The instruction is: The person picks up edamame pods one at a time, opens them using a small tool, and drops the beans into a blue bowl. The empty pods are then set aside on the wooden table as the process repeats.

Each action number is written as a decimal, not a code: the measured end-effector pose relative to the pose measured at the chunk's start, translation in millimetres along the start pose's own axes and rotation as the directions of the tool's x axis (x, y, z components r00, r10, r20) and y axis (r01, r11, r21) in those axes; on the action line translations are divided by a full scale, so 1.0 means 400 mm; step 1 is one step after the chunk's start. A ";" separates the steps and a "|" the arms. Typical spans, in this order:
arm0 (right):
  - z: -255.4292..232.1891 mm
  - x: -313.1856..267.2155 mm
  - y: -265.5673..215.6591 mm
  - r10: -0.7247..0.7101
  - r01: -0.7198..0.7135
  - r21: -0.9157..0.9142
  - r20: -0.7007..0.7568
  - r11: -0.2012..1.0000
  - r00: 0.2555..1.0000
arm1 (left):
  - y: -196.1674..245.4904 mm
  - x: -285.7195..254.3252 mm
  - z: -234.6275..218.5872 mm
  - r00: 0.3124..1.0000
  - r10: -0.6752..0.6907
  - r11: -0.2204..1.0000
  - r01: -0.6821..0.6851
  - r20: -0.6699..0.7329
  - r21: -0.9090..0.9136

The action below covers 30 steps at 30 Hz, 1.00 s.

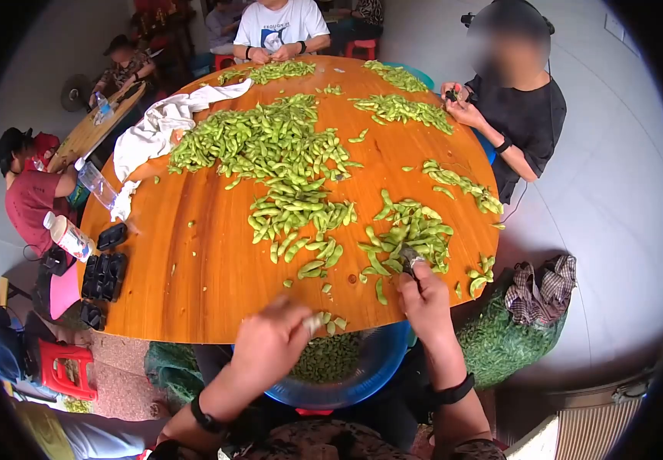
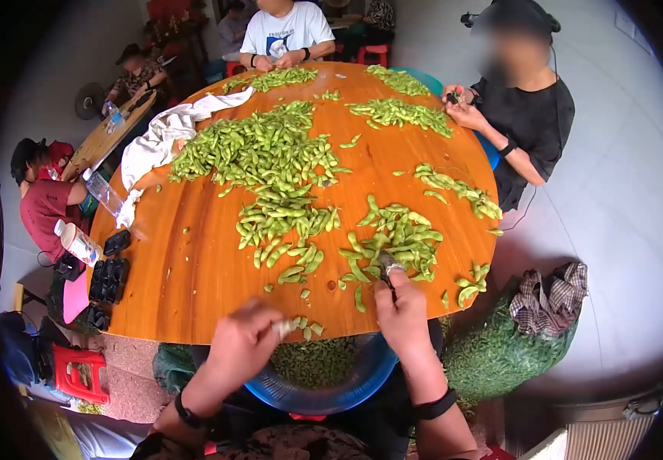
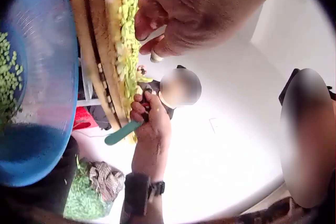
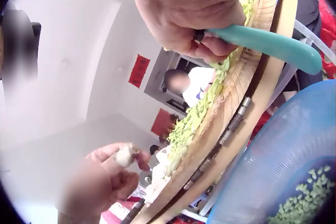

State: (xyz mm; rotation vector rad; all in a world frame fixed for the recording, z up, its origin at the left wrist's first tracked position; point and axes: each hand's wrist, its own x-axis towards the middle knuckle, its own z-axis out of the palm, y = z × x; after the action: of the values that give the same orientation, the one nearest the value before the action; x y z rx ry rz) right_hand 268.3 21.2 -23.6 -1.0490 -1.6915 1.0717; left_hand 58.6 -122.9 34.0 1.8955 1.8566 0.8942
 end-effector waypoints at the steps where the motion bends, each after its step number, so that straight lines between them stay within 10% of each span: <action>1: 0.008 -0.004 -0.004 -0.017 0.016 0.026 0.024 1.000 1.000 | -0.008 0.035 0.001 0.996 -0.049 0.996 0.055 -0.079 0.074; 6: 0.030 -0.022 -0.096 0.087 -0.095 0.036 0.180 0.995 0.980 | -0.087 0.136 0.047 0.969 -0.017 0.956 0.088 -0.247 0.278; 14: 0.073 -0.016 -0.121 0.218 -0.320 0.191 0.418 0.928 0.882 | -0.063 0.109 0.033 0.962 -0.235 0.967 0.217 -0.137 -0.134; 18: 0.091 -0.014 -0.169 0.324 -0.501 0.236 0.526 0.833 0.786 | -0.044 0.091 0.059 0.980 -0.083 0.969 0.037 -0.180 -0.246; 22: 0.095 -0.025 -0.173 0.321 -0.485 0.213 0.521 0.848 0.791 | -0.048 0.082 0.084 0.979 0.024 0.984 -0.058 -0.203 -0.165; 30: 0.090 -0.044 -0.187 0.305 -0.485 0.262 0.514 0.834 0.802 | -0.042 0.083 0.084 0.960 -0.206 0.862 0.086 -0.191 -0.500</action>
State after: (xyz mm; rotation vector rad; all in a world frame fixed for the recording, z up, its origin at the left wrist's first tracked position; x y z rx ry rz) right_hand 224.3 -24.2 33.1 -0.9675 -1.5280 1.9756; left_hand 65.7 -82.8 4.8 1.3659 1.6597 1.4308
